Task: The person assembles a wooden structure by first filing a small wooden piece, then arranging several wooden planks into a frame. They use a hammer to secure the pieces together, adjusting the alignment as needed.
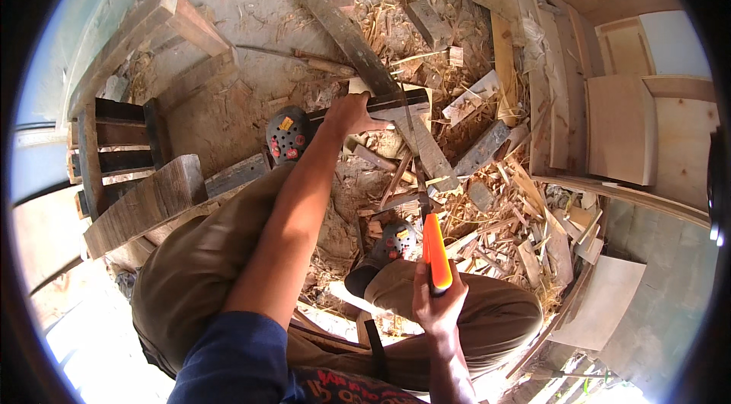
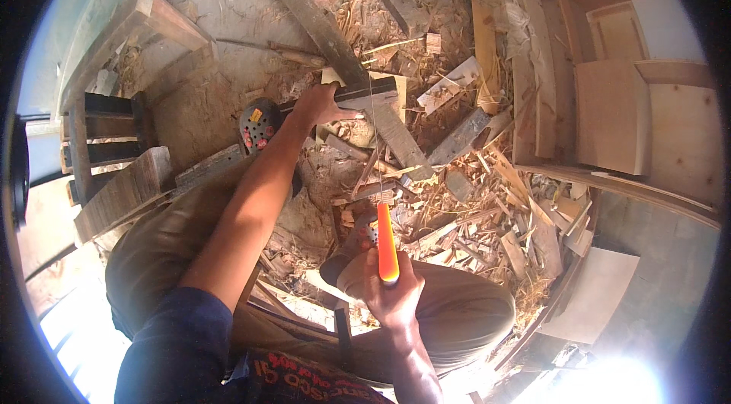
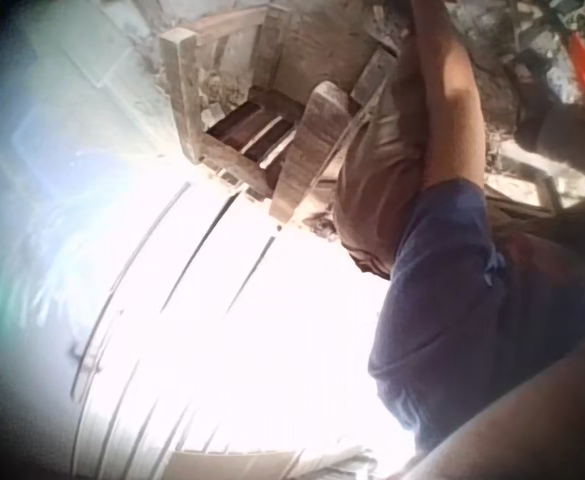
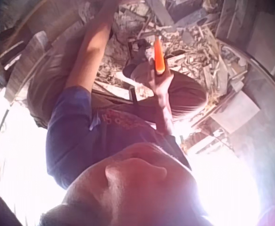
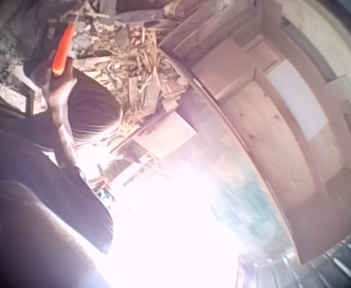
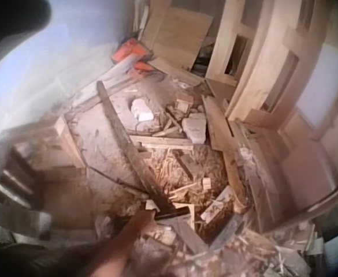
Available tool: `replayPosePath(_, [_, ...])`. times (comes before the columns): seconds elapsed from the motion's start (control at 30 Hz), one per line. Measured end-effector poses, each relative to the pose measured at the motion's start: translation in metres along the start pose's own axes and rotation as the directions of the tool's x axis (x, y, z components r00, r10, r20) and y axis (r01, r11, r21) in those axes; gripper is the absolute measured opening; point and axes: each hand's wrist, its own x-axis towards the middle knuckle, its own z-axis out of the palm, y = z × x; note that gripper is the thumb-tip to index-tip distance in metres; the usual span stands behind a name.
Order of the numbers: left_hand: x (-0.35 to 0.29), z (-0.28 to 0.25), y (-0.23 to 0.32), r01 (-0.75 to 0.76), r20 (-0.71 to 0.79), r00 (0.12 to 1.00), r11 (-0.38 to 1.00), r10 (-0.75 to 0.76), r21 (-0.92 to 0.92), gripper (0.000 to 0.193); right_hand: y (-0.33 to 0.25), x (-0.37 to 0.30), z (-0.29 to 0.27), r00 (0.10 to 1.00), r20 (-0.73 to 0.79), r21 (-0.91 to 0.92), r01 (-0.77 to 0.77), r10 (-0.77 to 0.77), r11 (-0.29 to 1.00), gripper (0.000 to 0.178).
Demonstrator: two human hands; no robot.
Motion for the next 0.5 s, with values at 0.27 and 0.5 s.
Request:
replayPosePath(0.27, [-0.005, 0.018, -0.002, -0.012, -0.027, 1.000, 0.999, 0.013, 0.044, 0.109, -0.015, 0.000, -0.003, 1.000, -0.010, 0.000, -0.017, 0.017, 1.000, 0.021])
replayPosePath(0.5, [-0.009, 0.014, 0.004, -0.014, -0.098, 0.995, 1.000, 0.014, -0.002, 0.093, -0.005, 0.005, 0.009, 0.997, 0.002, -0.114, -0.074, 0.074, 0.991, 0.016])
